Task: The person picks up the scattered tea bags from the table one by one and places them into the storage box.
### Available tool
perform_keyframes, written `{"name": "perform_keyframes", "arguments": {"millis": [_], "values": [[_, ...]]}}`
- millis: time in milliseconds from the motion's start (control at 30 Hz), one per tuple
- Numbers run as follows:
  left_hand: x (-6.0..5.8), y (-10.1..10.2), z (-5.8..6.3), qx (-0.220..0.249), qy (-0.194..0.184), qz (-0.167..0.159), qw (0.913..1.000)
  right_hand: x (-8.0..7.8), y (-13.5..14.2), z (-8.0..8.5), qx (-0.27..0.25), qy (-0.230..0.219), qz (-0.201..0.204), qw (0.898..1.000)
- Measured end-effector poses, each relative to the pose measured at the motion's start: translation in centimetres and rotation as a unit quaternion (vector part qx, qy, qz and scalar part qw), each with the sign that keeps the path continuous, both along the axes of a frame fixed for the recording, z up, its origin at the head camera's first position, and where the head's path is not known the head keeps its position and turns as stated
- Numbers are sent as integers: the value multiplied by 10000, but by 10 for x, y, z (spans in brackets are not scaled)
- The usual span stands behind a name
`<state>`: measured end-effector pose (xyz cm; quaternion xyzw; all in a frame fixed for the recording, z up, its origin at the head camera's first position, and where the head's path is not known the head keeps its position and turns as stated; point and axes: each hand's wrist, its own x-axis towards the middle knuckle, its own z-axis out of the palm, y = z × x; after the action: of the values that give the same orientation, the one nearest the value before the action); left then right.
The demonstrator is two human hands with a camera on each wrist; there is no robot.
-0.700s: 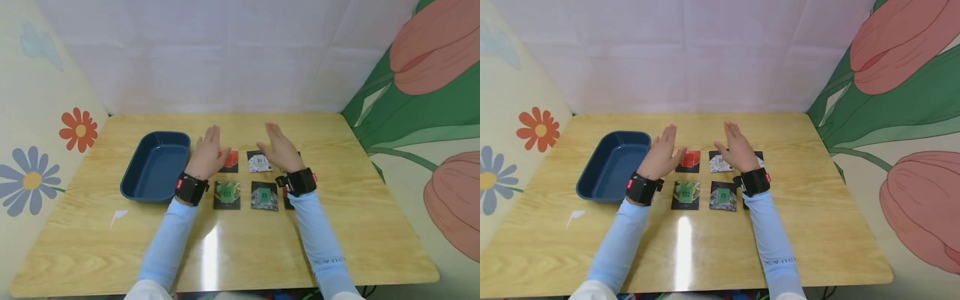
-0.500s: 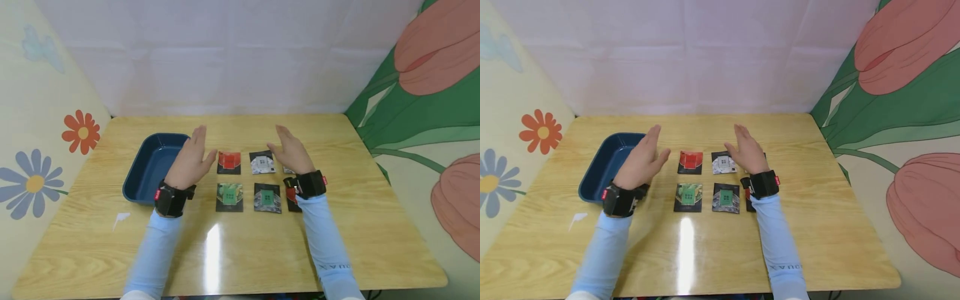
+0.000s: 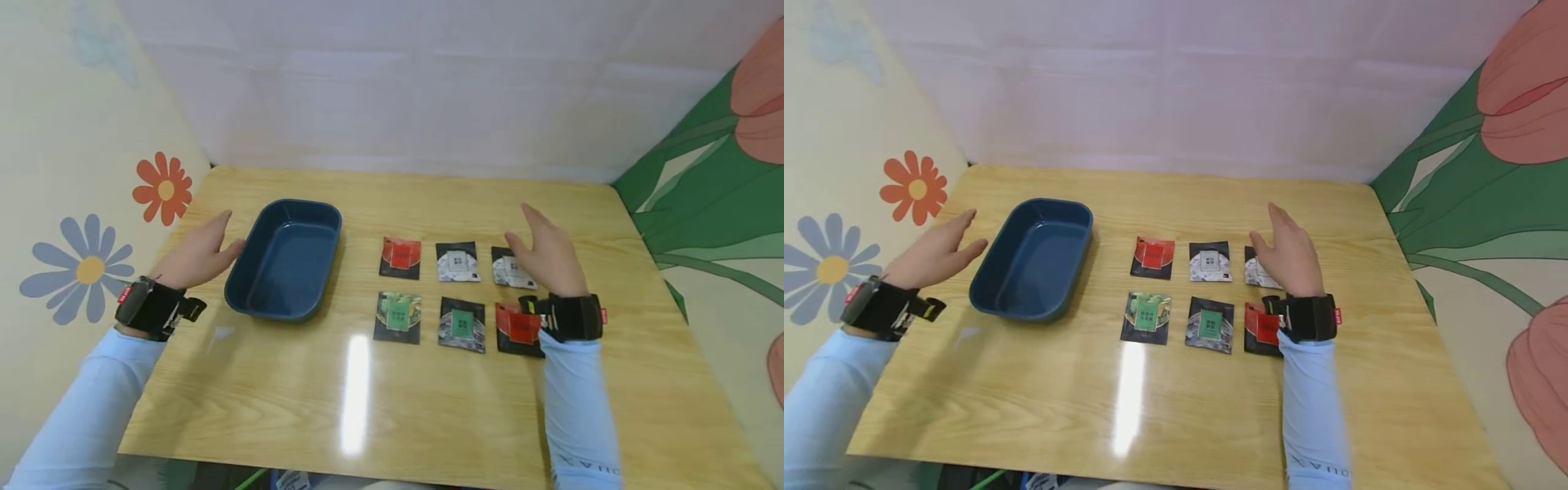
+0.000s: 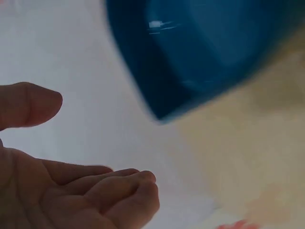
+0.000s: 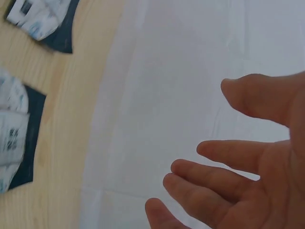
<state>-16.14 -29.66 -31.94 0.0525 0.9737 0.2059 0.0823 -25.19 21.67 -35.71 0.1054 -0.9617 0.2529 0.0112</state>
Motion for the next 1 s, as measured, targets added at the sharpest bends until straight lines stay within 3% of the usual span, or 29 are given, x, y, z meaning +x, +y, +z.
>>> {"name": "perform_keyframes", "arguments": {"millis": [100,267,500,633,1000], "values": [[-9,-17,-25,113,-596,-58,9981,6,17,-3,172,-32,-189,9997],[-14,-35,-49,407,-972,-234,9942,6,39,-15,489,-569,-343,9966],[-24,-39,-57,478,-1191,-375,9910,-5,63,-34,822,-1438,-416,9853],[-25,-38,-59,384,-1146,-392,9919,-14,62,-41,926,-1790,-483,9783],[-27,-36,-66,70,-557,-598,9966,-35,42,-56,1359,-1639,-741,9743]]}}
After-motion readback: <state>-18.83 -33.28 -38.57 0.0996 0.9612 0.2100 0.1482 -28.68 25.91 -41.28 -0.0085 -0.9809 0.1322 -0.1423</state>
